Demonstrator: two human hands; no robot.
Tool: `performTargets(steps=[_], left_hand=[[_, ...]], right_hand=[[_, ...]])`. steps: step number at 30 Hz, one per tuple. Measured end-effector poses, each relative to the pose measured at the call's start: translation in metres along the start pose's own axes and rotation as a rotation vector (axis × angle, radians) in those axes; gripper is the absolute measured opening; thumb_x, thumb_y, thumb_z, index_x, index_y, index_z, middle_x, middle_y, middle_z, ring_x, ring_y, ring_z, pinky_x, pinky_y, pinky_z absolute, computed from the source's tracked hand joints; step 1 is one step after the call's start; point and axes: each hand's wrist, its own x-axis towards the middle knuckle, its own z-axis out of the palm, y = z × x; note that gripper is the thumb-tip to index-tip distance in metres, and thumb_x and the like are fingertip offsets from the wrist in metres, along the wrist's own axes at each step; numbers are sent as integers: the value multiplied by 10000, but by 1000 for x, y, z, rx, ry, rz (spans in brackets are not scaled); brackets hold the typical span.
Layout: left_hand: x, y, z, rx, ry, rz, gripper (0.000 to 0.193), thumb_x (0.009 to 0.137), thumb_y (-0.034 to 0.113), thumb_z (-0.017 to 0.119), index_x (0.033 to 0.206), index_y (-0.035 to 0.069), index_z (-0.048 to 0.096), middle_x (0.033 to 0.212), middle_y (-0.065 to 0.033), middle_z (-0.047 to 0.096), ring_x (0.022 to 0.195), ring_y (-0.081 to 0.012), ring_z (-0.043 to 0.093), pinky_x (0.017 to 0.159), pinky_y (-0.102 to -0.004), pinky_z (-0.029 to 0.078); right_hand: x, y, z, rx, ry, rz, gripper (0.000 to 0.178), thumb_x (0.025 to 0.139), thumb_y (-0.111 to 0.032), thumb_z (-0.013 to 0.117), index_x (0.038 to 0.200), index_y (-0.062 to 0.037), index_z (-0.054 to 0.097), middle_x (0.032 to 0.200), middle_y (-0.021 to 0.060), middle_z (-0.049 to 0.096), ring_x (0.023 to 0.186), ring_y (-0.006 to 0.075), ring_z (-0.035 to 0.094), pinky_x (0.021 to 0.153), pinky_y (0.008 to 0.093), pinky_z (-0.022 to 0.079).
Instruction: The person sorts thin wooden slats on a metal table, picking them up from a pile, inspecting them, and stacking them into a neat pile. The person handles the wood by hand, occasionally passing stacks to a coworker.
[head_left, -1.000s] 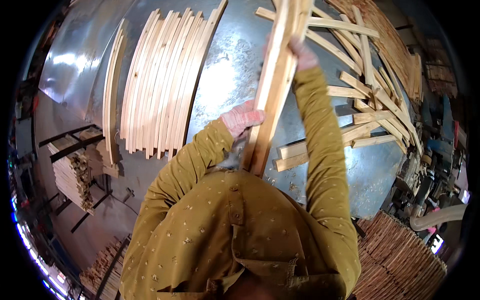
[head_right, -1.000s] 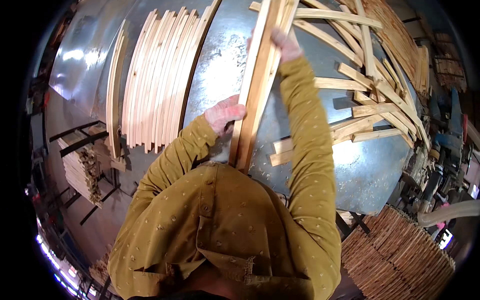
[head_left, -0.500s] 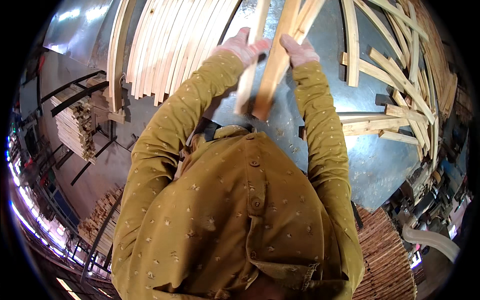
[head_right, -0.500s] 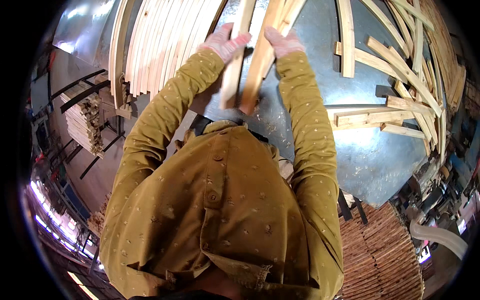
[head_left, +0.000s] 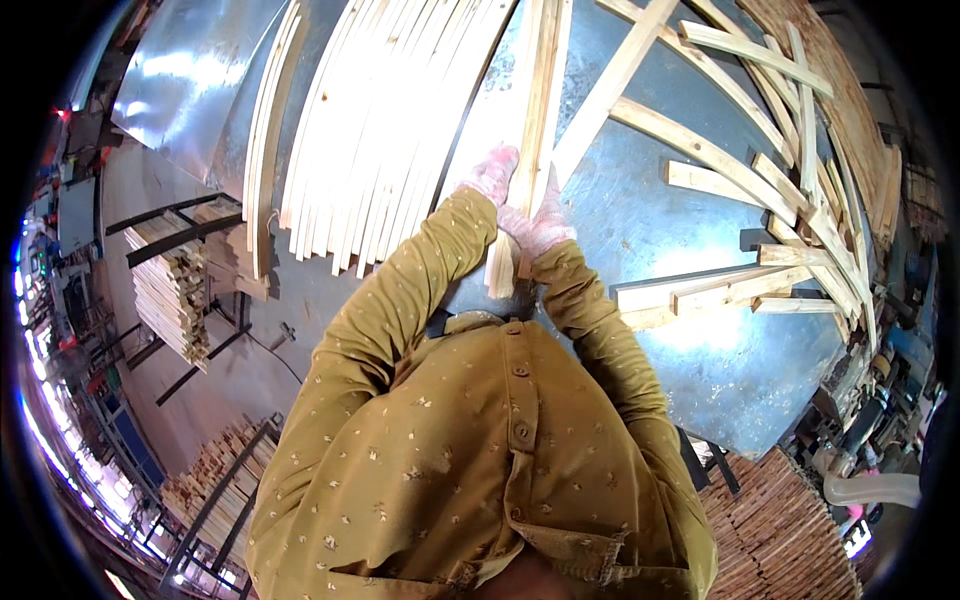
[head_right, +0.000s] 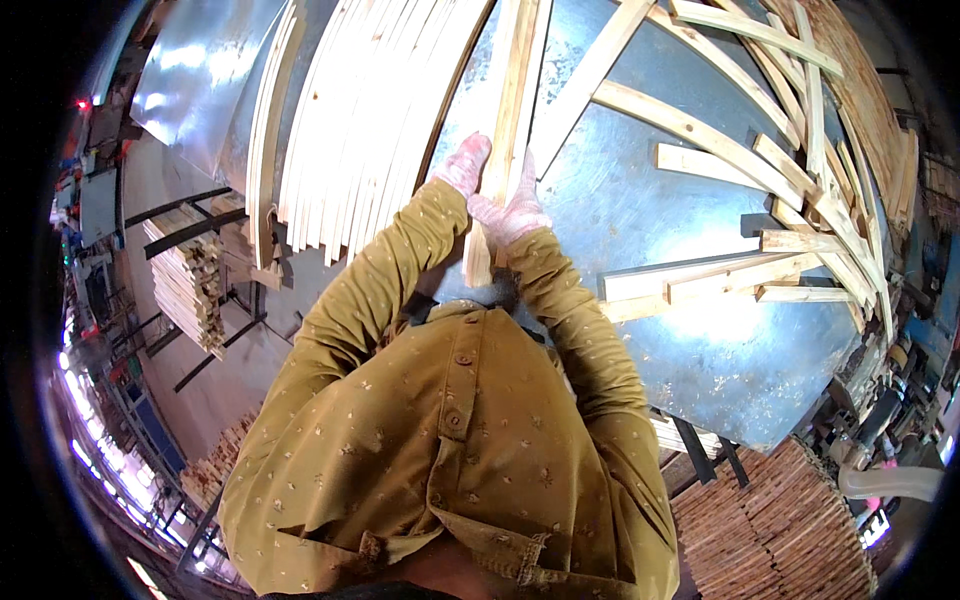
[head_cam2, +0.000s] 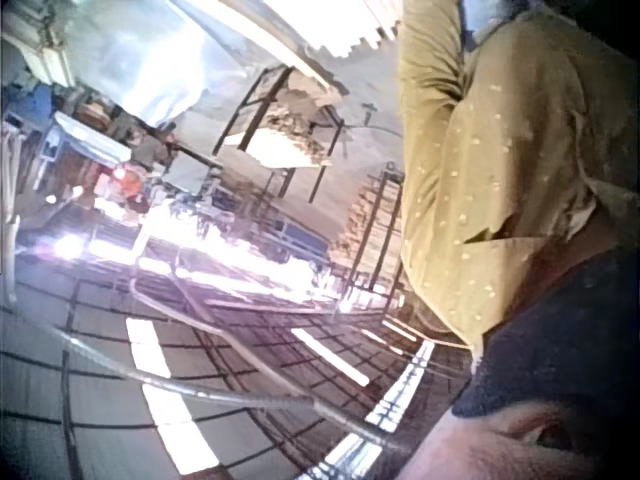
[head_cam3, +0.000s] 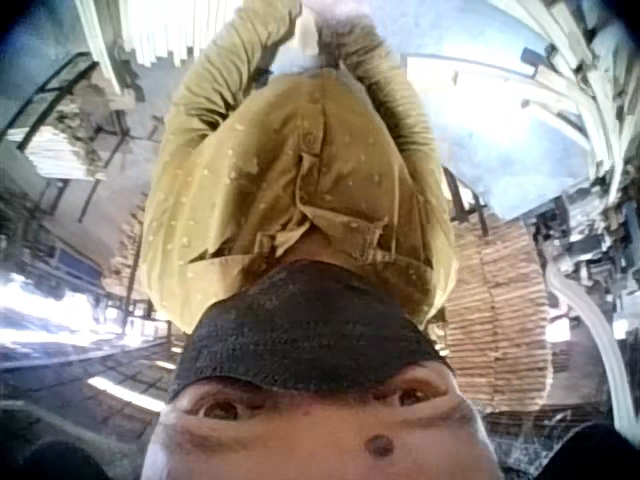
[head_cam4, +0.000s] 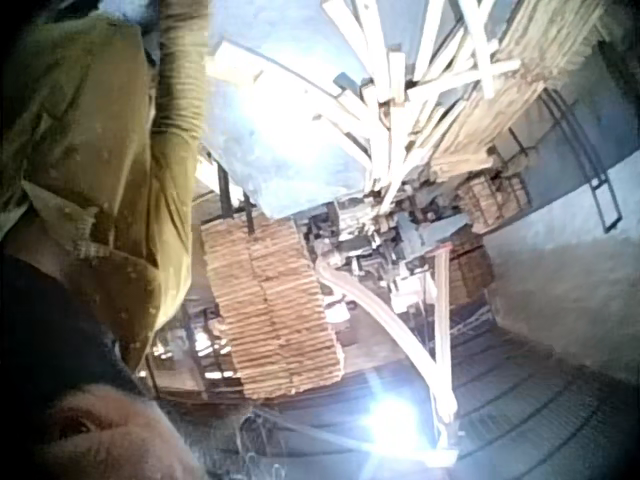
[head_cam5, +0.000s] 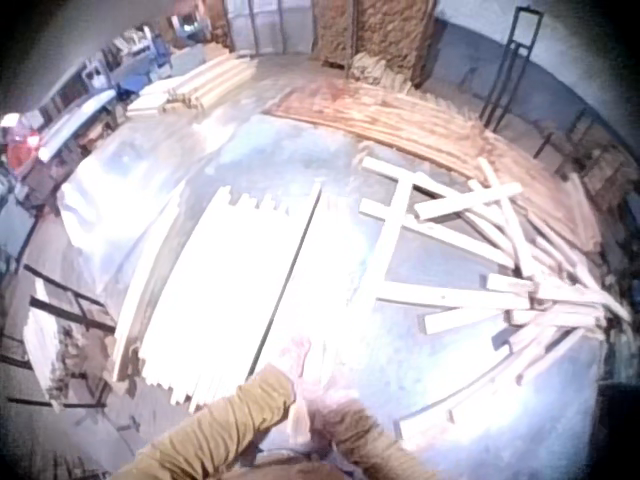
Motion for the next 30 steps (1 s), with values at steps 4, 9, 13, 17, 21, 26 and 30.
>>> performTargets(steps=[4, 9, 13, 17, 21, 26, 30], left_hand=[[26, -37, -19, 76, -26, 53, 692, 958, 269, 618, 1505, -9, 299, 1425, -181, 496, 1287, -254, 490, 1056, -298, 389], [-21, 42, -15, 842, 198, -26, 580, 947, 210, 572, 1478, 105, 364, 1273, -237, 598, 1161, -374, 594, 1014, -398, 451], [-31, 49, -10, 1262, 182, -15, 691, 930, 310, 590, 1484, 30, 286, 1256, -267, 587, 1142, -385, 598, 958, -459, 477], [-65, 59, -6, 1269, 127, 383, 872, 878, 416, 673, 1507, 10, 228, 1338, -279, 516, 1195, -376, 555, 957, -451, 480], [-83, 36, 12, 290, -318, 222, 947, 801, 448, 779, 1473, -27, 310, 1291, -200, 541, 1163, -284, 548, 978, -370, 455], [-108, 83, -19, -218, -298, -10, 730, 793, 157, 751, 1412, 2, 395, 809, -65, 576, 617, -160, 572, 518, -288, 502], [-79, 118, -77, -40, -130, 292, 704, 808, 113, 732, 1416, -4, 398, 940, -99, 616, 714, -172, 620, 605, -299, 548]], right_hand=[[0, -29, -10, 522, -22, 201, 815, 807, 31, 714, 1485, -11, 264, 1340, 162, 528, 1216, 242, 524, 1036, 367, 458], [22, -1, -65, 292, 109, 119, 783, 771, -12, 760, 1439, 42, 355, 1323, 174, 544, 1212, 260, 536, 1040, 362, 451], [19, -15, -75, 18, 137, 99, 829, 757, -97, 810, 1436, 41, 356, 1302, 177, 557, 1184, 263, 555, 1022, 357, 460], [11, -51, -77, 318, -32, 139, 791, 775, -99, 803, 1423, 23, 366, 1219, 150, 608, 1102, 239, 604, 947, 339, 509], [21, -85, -52, 212, 31, 90, 676, 828, -91, 757, 1390, -3, 392, 1152, 127, 636, 991, 203, 648, 814, 300, 561], [26, -104, -26, 358, 37, 238, 507, 943, -213, 623, 1368, -57, 396, 935, 56, 595, 730, 151, 575, 615, 302, 545], [32, -42, 10, 379, 176, 235, 460, 901, -102, 663, 1285, -33, 421, 821, 30, 545, 624, 115, 485, 495, 279, 421]])
